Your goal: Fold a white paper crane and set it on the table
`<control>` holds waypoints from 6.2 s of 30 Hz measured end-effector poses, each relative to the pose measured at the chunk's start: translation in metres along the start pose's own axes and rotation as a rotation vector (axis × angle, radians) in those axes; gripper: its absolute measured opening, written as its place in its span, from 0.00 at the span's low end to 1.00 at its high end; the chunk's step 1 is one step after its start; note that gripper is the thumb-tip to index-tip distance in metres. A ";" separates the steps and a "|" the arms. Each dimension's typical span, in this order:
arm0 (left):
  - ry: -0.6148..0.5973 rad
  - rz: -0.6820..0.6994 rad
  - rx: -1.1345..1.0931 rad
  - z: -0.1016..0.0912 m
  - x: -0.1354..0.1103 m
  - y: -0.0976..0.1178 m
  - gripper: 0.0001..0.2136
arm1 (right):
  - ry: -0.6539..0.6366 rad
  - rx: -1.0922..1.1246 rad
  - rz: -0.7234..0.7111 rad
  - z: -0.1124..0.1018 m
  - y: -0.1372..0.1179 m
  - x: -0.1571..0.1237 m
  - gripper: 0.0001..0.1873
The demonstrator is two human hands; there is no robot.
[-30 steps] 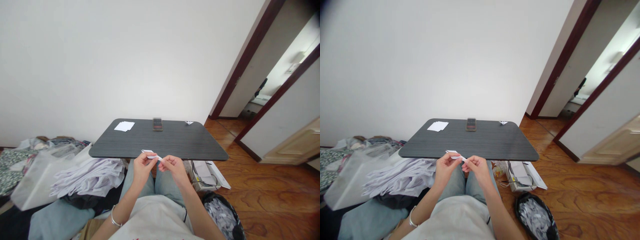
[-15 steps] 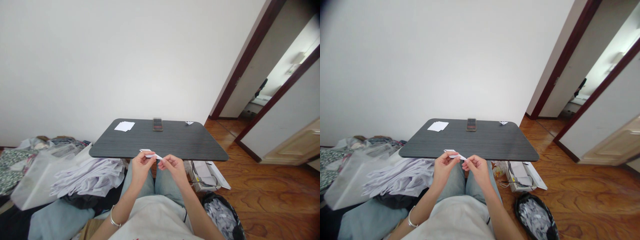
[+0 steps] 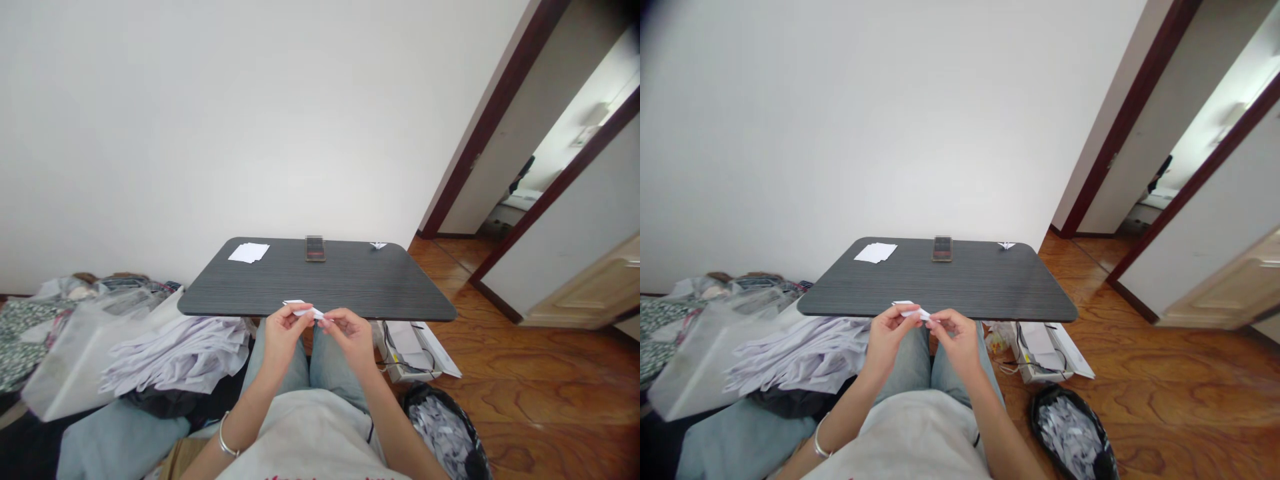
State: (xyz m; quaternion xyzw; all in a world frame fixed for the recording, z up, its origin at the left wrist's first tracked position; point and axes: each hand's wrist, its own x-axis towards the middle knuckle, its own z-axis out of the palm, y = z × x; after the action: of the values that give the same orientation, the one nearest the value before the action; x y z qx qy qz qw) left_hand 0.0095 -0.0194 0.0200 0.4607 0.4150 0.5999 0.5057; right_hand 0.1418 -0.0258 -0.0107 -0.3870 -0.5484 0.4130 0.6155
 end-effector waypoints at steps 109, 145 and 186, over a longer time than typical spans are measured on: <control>0.066 0.273 0.260 -0.003 -0.004 -0.013 0.06 | 0.033 0.278 0.277 0.002 -0.008 0.005 0.11; 0.037 0.064 0.008 0.001 -0.001 -0.011 0.07 | -0.027 0.180 0.192 0.007 -0.007 0.002 0.12; -0.167 -0.103 -0.023 -0.003 0.004 -0.005 0.13 | -0.069 0.107 0.185 0.000 -0.005 0.007 0.11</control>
State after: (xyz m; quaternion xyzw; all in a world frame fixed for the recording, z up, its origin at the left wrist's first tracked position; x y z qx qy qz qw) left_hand 0.0075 -0.0149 0.0147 0.4813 0.3876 0.5372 0.5741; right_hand 0.1422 -0.0210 -0.0040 -0.3881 -0.5082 0.5099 0.5754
